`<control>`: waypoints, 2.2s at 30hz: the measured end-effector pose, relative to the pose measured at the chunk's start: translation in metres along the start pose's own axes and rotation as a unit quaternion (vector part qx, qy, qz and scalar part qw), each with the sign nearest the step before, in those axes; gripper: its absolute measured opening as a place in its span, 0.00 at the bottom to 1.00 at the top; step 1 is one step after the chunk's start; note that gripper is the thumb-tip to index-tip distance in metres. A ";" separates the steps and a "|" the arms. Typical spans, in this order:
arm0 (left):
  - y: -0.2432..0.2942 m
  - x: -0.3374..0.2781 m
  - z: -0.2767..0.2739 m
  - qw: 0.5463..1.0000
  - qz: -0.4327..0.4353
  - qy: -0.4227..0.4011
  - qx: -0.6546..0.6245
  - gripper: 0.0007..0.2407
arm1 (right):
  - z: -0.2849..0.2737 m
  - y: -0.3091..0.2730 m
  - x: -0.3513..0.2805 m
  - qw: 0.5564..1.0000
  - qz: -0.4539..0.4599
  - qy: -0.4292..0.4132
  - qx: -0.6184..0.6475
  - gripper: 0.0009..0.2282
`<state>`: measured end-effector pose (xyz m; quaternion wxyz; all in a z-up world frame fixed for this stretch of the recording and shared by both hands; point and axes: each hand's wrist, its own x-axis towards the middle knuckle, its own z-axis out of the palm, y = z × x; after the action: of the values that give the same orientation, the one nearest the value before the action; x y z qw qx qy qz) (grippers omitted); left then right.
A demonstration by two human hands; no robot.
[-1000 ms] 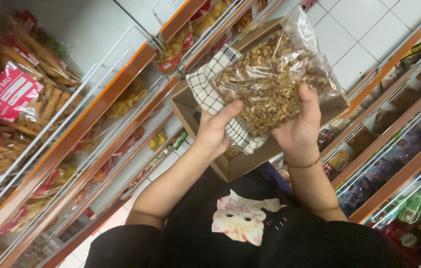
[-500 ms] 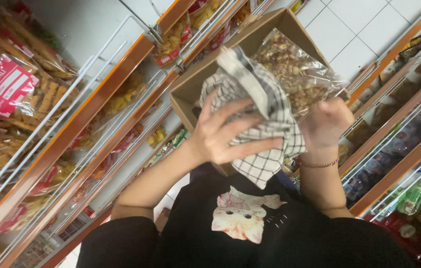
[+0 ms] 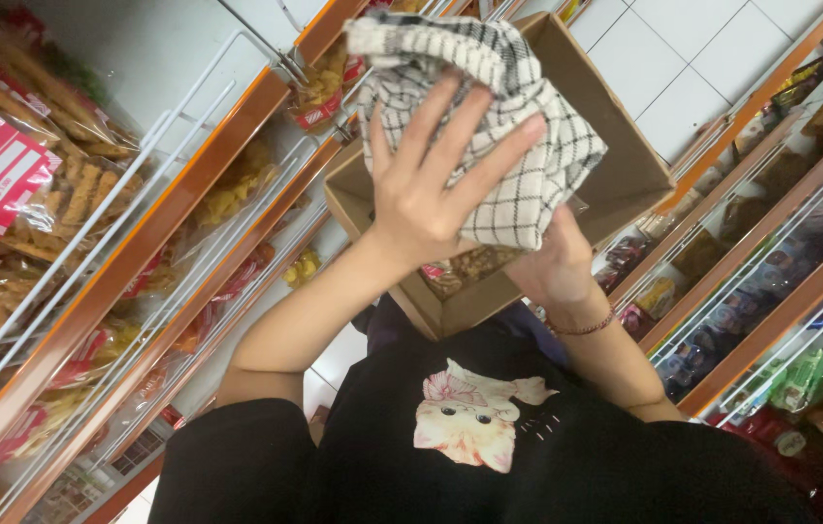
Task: The person sprays and wipes store shelves with a cloth. They then take snack bags from a cardboard box and arrange them onto the shelves.
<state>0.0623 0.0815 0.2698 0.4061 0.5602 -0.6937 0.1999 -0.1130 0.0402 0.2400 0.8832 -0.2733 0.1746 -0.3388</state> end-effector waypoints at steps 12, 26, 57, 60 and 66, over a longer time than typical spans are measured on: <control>0.003 -0.092 0.012 0.993 0.040 -0.098 -0.054 0.20 | -0.002 -0.049 0.015 0.993 -0.117 0.007 0.027 0.29; -0.037 -0.088 0.016 0.889 -0.400 -0.099 -0.200 0.20 | -0.017 -0.040 0.011 0.998 -0.024 -0.003 -0.053 0.36; 0.043 -0.284 -0.418 0.747 -0.513 0.232 -0.355 0.20 | 0.253 0.258 -0.045 0.891 0.141 -0.320 -0.291 0.31; 0.056 -0.322 -0.468 0.782 -0.530 0.239 -0.225 0.19 | 0.286 0.308 -0.065 0.872 0.137 -0.368 -0.291 0.28; 0.073 -0.383 -0.543 0.790 -0.553 0.259 -0.055 0.18 | 0.335 0.398 -0.099 0.861 0.140 -0.409 -0.270 0.25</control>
<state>0.1940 0.7360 0.3015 0.6421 0.7519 -0.1441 0.0399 0.1819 0.4782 0.2780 0.8048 -0.5879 -0.0811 -0.0095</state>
